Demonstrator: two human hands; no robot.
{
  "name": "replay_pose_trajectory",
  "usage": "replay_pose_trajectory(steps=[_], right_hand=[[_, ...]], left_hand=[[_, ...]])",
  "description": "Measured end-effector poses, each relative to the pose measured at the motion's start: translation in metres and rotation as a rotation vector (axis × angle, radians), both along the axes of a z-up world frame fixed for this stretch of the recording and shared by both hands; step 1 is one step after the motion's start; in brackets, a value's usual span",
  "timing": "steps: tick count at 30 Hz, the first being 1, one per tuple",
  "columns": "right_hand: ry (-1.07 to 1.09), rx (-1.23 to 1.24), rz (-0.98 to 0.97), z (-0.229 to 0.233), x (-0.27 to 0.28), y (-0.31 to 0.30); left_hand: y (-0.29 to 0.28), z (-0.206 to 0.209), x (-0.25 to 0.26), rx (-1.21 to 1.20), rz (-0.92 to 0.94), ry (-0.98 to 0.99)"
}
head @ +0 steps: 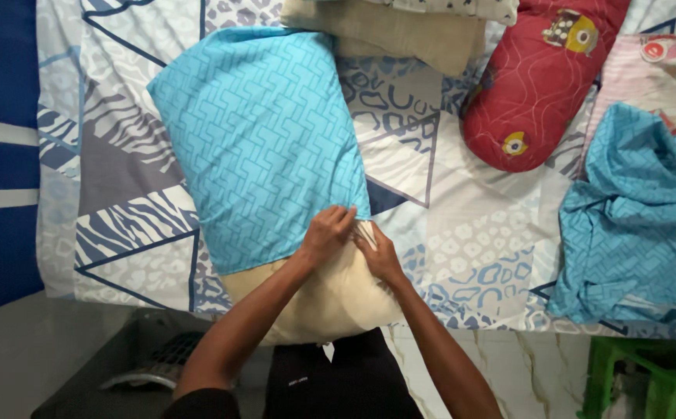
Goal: The person inserts a pillow into a light blue pillowcase on a bed, then places the finished pillow aside. The person then picks up a red cylindrical pillow and begins inserting it into a matching light blue pillowcase.
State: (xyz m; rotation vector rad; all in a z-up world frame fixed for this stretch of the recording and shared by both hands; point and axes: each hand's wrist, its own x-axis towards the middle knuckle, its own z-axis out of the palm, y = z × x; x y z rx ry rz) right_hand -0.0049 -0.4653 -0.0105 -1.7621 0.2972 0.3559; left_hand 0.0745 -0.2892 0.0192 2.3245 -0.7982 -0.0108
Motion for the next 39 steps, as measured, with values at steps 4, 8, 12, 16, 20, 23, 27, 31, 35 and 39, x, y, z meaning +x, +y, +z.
replay_pose_trajectory(steps=[4, 8, 12, 16, 20, 23, 27, 31, 35, 39], right_hand=[[-0.042, -0.077, -0.104, 0.019, 0.003, 0.013], [-0.066, -0.025, -0.351, 0.013, 0.017, 0.023], [0.050, 0.021, -0.213, -0.012, 0.013, 0.023], [-0.180, 0.100, 0.300, -0.049, 0.020, -0.019], [0.162, 0.328, 0.255, -0.078, 0.094, -0.084], [-0.106, 0.081, -0.106, -0.092, 0.152, -0.033], [-0.376, -0.424, 0.054, -0.076, 0.190, 0.016], [-0.249, -0.539, 0.052, -0.066, 0.199, 0.028], [-0.346, -0.417, 0.012, -0.072, 0.199, 0.026], [-0.232, -0.338, -0.001, -0.078, 0.199, 0.005]], left_hand=[[-0.003, 0.008, -0.005, -0.099, 0.020, 0.098], [-0.020, 0.034, -0.048, -0.139, 0.120, 0.253], [-0.011, 0.054, -0.080, -0.225, 0.225, 0.374], [-0.007, 0.037, -0.076, -0.224, 0.210, 0.403], [-0.028, 0.006, -0.071, -0.109, 0.149, 0.511], [-0.029, -0.020, -0.059, -0.123, 0.196, 0.516], [0.050, -0.070, 0.003, -0.233, 0.678, 0.216], [0.200, -0.116, 0.047, -0.180, 1.298, -0.010], [0.262, -0.128, 0.019, -0.277, 1.291, 0.309], [0.244, -0.110, 0.005, -0.164, 1.273, 0.203]])
